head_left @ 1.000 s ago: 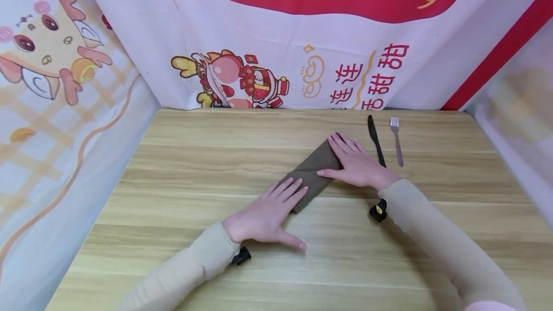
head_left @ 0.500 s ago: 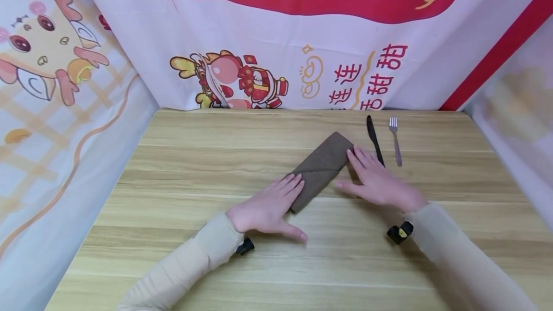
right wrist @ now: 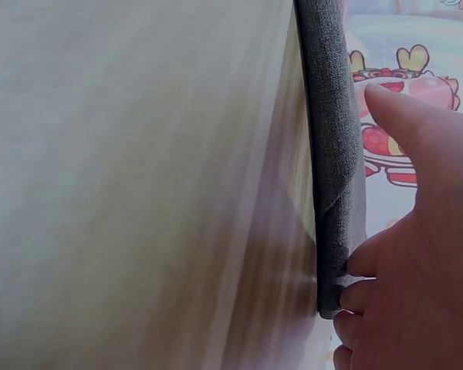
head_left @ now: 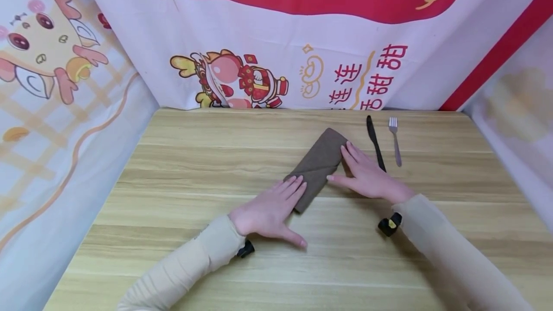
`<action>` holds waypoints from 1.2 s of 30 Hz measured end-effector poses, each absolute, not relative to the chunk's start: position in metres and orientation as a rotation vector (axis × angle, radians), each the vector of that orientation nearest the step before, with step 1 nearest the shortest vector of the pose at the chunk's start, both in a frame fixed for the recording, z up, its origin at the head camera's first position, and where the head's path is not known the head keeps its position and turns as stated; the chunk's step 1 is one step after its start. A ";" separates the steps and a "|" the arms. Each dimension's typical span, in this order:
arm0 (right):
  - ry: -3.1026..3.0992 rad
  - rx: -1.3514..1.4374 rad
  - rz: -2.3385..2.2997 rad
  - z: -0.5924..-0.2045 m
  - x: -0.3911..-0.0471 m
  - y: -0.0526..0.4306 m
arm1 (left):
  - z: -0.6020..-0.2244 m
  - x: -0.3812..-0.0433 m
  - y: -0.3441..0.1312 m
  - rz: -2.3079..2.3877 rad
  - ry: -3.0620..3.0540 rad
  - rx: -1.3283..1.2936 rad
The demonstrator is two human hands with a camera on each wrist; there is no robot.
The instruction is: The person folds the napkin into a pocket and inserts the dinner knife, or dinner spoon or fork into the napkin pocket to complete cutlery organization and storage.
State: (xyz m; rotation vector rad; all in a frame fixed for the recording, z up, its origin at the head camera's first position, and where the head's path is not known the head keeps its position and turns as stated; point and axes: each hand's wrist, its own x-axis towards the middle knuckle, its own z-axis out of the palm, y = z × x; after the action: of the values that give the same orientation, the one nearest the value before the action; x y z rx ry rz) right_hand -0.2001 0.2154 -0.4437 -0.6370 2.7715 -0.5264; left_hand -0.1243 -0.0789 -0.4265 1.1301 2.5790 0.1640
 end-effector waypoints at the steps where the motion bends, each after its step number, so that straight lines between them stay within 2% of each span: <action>1: 2.773 -0.632 -0.527 -0.444 -0.203 0.213 | -0.427 -0.124 -0.078 0.161 2.578 1.137; 19: 2.733 -0.720 -0.496 -0.443 -0.239 0.178 | -0.427 -0.114 -0.060 0.076 2.557 1.203; 36: 2.751 -0.723 -0.582 -0.445 -0.242 0.180 | -0.428 -0.113 -0.053 0.061 2.562 1.188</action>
State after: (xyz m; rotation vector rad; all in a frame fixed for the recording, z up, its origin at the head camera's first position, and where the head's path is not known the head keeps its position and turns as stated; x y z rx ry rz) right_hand -0.2416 0.1799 -0.4448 -0.7230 2.7505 -0.5824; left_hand -0.1134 -0.0533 -0.4277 1.1881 2.5618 0.0608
